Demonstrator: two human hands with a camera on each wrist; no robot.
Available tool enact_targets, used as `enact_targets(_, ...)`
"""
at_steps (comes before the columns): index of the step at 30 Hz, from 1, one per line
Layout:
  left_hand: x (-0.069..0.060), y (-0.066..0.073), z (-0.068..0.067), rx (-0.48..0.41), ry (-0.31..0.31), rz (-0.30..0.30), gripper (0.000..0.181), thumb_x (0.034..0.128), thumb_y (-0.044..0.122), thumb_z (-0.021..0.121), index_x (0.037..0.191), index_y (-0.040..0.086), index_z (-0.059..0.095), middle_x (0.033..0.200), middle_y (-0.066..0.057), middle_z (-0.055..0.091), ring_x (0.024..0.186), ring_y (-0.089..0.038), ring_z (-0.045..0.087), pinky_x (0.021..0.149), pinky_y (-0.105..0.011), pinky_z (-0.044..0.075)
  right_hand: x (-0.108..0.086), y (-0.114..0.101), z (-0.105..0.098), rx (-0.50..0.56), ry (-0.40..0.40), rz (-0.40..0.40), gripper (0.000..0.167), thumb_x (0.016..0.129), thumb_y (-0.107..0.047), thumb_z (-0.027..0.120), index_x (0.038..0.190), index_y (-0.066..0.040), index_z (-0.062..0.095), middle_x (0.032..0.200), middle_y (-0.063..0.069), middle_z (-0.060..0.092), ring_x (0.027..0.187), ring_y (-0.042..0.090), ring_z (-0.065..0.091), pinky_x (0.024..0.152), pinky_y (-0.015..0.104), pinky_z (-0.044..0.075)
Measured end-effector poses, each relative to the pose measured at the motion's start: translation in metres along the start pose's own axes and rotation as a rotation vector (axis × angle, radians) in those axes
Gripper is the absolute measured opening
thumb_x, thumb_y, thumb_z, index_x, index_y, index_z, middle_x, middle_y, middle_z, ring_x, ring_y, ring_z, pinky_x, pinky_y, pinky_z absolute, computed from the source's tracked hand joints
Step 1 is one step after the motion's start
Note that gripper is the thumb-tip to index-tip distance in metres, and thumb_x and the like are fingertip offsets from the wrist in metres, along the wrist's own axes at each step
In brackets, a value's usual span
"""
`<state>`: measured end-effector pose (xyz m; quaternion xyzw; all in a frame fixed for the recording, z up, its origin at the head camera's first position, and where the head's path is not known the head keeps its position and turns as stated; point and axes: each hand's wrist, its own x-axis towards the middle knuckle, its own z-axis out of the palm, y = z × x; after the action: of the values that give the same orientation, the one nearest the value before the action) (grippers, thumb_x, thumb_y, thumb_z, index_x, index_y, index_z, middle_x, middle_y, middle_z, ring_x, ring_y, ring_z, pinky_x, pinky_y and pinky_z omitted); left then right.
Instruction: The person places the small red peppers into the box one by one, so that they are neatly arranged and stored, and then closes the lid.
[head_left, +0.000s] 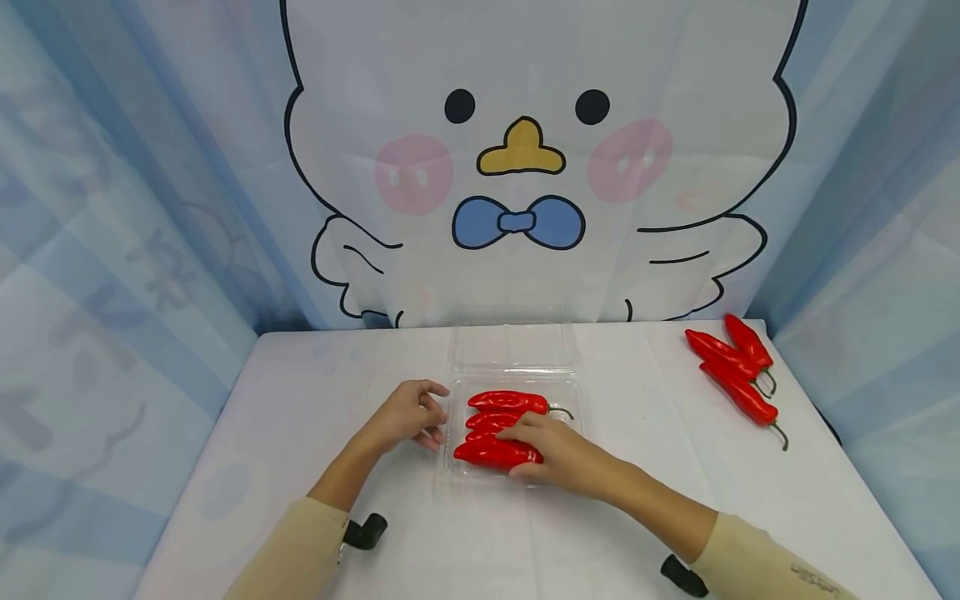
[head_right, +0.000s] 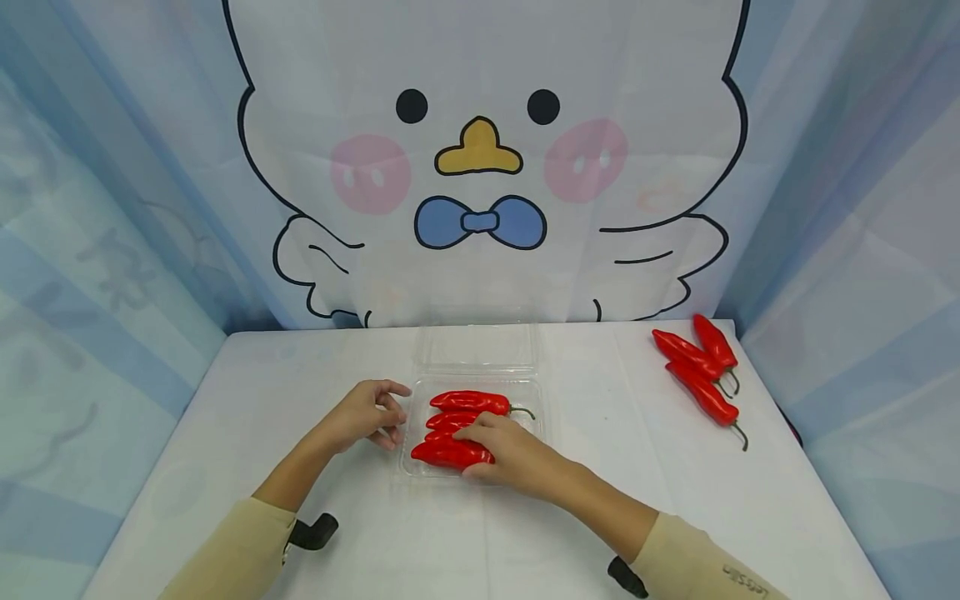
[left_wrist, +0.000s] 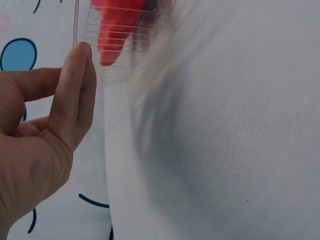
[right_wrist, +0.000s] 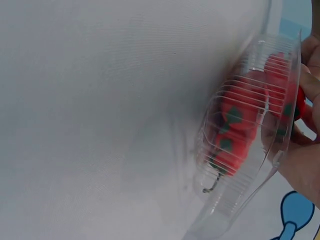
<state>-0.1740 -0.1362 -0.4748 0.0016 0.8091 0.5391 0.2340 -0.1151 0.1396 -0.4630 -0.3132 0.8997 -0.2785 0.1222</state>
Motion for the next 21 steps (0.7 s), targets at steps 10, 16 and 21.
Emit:
enact_targets(10,-0.0003,-0.0012,-0.0001,-0.001,-0.002,0.01,0.043,0.0951,-0.004,0.066,0.137,-0.003,0.057,0.09,-0.016,0.065,0.06,-0.02,0.069,0.056,-0.035,0.064,0.0031,0.0011,0.005,-0.002,-0.005,0.003,0.049,0.09,-0.03,0.081,0.133,-0.014,0.067,0.122,0.0,0.066,0.111,0.016,0.062,0.085,0.024,0.06)
enact_targets(16,-0.0004,-0.0025,0.0003,0.0,-0.002,0.015,0.043,0.0956,-0.003,0.066,0.137,-0.003,0.057,0.09,-0.015,0.065,0.06,-0.019,0.069,0.056,-0.034,0.064,0.0032,0.0022,0.0059,-0.001,-0.014,0.019,0.049,0.089,-0.034,0.081,0.133,-0.016,0.067,0.122,-0.001,0.065,0.111,0.015,0.061,0.083,0.021,0.059)
enact_targets(21,-0.0006,-0.0023,-0.0001,-0.001,-0.001,0.021,0.042,0.0956,-0.003,0.066,0.137,-0.004,0.057,0.089,-0.015,0.065,0.059,-0.019,0.069,0.056,-0.035,0.064,0.0039,0.0028,0.0048,0.002,-0.018,0.012,0.048,0.089,-0.034,0.082,0.131,-0.017,0.068,0.119,-0.002,0.066,0.107,0.013,0.061,0.083,0.021,0.059)
